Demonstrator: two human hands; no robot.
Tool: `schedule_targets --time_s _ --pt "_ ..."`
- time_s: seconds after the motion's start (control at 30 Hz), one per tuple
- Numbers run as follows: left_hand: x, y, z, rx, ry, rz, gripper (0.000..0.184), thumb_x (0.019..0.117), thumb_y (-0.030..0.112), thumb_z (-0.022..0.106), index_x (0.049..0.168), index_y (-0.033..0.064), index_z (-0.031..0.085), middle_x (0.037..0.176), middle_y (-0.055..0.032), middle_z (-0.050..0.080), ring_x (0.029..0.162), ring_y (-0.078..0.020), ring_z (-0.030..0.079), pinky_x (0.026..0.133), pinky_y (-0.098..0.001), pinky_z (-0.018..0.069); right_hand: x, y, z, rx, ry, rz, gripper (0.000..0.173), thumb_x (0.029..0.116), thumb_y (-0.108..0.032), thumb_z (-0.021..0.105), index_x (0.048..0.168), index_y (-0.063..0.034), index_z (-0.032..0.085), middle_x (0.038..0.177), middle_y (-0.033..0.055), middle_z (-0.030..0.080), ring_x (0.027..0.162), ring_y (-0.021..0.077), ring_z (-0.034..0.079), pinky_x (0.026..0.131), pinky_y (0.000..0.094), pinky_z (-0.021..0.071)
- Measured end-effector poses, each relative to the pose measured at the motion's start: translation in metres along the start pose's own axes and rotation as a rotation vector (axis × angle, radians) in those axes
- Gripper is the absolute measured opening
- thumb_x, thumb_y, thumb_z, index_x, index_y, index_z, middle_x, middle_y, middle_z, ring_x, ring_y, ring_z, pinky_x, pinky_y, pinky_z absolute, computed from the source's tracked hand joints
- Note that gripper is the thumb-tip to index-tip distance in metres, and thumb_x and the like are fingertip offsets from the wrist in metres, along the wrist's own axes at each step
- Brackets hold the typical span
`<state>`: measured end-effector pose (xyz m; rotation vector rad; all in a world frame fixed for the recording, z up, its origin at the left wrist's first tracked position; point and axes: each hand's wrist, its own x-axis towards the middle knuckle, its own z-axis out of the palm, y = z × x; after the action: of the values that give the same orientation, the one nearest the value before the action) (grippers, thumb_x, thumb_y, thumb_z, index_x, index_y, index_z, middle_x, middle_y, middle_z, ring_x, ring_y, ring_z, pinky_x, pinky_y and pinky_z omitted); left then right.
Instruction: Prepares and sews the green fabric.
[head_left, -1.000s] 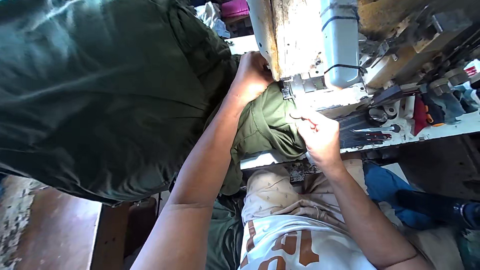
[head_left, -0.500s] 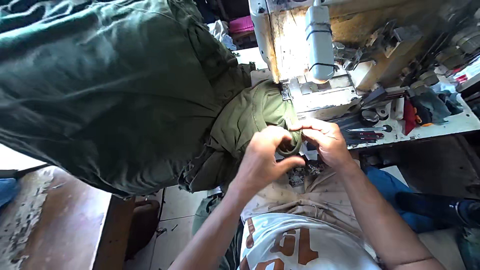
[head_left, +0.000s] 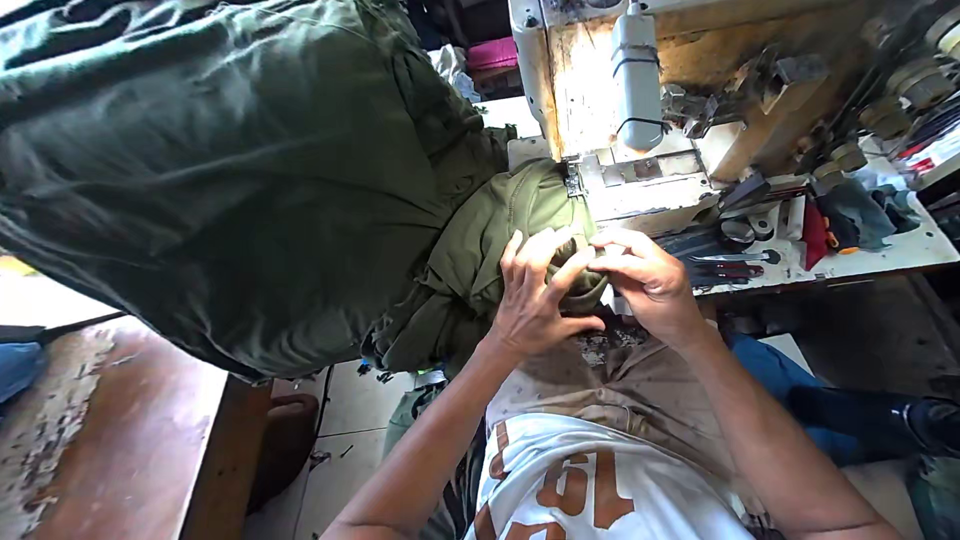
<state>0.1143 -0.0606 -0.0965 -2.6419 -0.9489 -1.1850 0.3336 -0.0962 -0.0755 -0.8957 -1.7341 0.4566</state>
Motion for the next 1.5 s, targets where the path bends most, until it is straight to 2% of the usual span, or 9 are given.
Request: schedule_targets --time_s 0.1,0.17,0.23,0.33,0.77,0.93,1.17,1.3,1.5 --pt "0.0 -0.024 0.016 0.163 0.0 -0.037 0.07 0.0847 0.02 0.071 0.151 0.0252 0.051 0.162 -0.0186 0.036 0.152 -0.0405 0.027 0.121 -0.0684 0.0154 -0.004 0.007 0.001 0.076 -0.005 -0.006 0.019 0.094 0.006 0.066 0.108 -0.0005 0.077 0.118 0.0113 0.073 0.112 0.0206 0.069 0.097 0.0384 0.0601" --pt "0.006 -0.034 0.011 0.183 0.042 -0.038 0.051 0.0857 0.011 0.066 0.135 0.0234 0.068 0.156 -0.014 0.048 0.149 -0.0384 0.034 0.121 -0.0673 0.0177 -0.006 0.008 0.001 0.074 0.009 0.023 0.018 0.0942 0.006 0.066 0.107 -0.0006 0.077 0.116 0.0104 0.073 0.108 0.0198 0.07 0.094 0.0377 0.0613" --pt "0.014 -0.036 -0.004 0.149 0.039 -0.004 0.024 0.0893 0.012 0.066 0.108 0.0181 0.079 0.145 -0.0086 0.06 0.144 -0.0356 0.043 0.121 -0.0662 0.0186 -0.009 0.007 0.001 0.072 0.025 0.052 0.017 0.0939 0.006 0.067 0.106 -0.0007 0.077 0.116 0.0108 0.073 0.106 0.0196 0.071 0.092 0.0372 0.0619" --pt "0.028 -0.033 -0.025 0.095 -0.055 0.058 0.017 0.0909 0.006 0.063 0.096 0.011 0.078 0.121 -0.0053 0.073 0.125 -0.0286 0.062 0.119 -0.0664 0.0238 -0.01 0.005 0.001 0.08 0.052 0.078 0.017 0.0933 0.006 0.068 0.106 -0.0007 0.077 0.116 0.011 0.074 0.105 0.0203 0.072 0.09 0.0371 0.0629" --pt "0.051 -0.038 -0.038 0.1 -0.172 0.062 0.014 0.0912 0.008 0.063 0.097 0.0091 0.076 0.112 -0.0067 0.074 0.116 -0.0292 0.066 0.117 -0.0672 0.028 -0.003 0.003 0.007 0.071 0.121 0.168 0.017 0.0946 0.003 0.068 0.108 -0.0033 0.077 0.115 0.0084 0.073 0.095 0.0155 0.072 0.077 0.0307 0.0642" --pt "0.056 -0.043 -0.037 0.112 -0.158 0.061 0.017 0.0903 0.005 0.061 0.098 0.0089 0.076 0.113 -0.0066 0.074 0.117 -0.0292 0.066 0.118 -0.0664 0.0272 0.002 0.006 0.01 0.058 0.14 0.154 0.016 0.0939 0.004 0.068 0.106 -0.0017 0.076 0.113 0.0089 0.073 0.102 0.0164 0.071 0.086 0.0322 0.063" --pt "0.066 -0.052 -0.034 0.118 -0.148 0.068 0.015 0.093 0.008 0.06 0.098 0.0096 0.074 0.111 -0.0064 0.074 0.115 -0.029 0.066 0.118 -0.0664 0.0266 0.008 0.009 0.014 0.037 0.169 0.18 0.018 0.0941 0.004 0.067 0.108 -0.0021 0.076 0.112 0.0078 0.073 0.092 0.0119 0.071 0.078 0.0266 0.0621" --pt "0.073 -0.056 -0.032 0.113 -0.139 0.065 0.017 0.0916 0.006 0.059 0.099 0.0095 0.074 0.111 -0.0064 0.074 0.116 -0.0286 0.066 0.119 -0.0654 0.0256 0.014 0.01 0.016 0.05 0.186 0.179 0.018 0.0942 0.005 0.067 0.108 -0.001 0.075 0.113 0.0086 0.073 0.097 0.0133 0.071 0.082 0.0287 0.0625" --pt "0.079 -0.067 -0.03 0.127 -0.127 0.086 0.016 0.0938 0.01 0.06 0.101 0.0094 0.074 0.112 -0.0063 0.074 0.116 -0.0286 0.066 0.119 -0.0635 0.0277 0.02 0.016 0.02 0.049 0.203 0.187 0.015 0.0948 0.002 0.066 0.106 -0.0014 0.074 0.106 0.0086 0.072 0.079 0.012 0.069 0.067 0.0279 0.0614"
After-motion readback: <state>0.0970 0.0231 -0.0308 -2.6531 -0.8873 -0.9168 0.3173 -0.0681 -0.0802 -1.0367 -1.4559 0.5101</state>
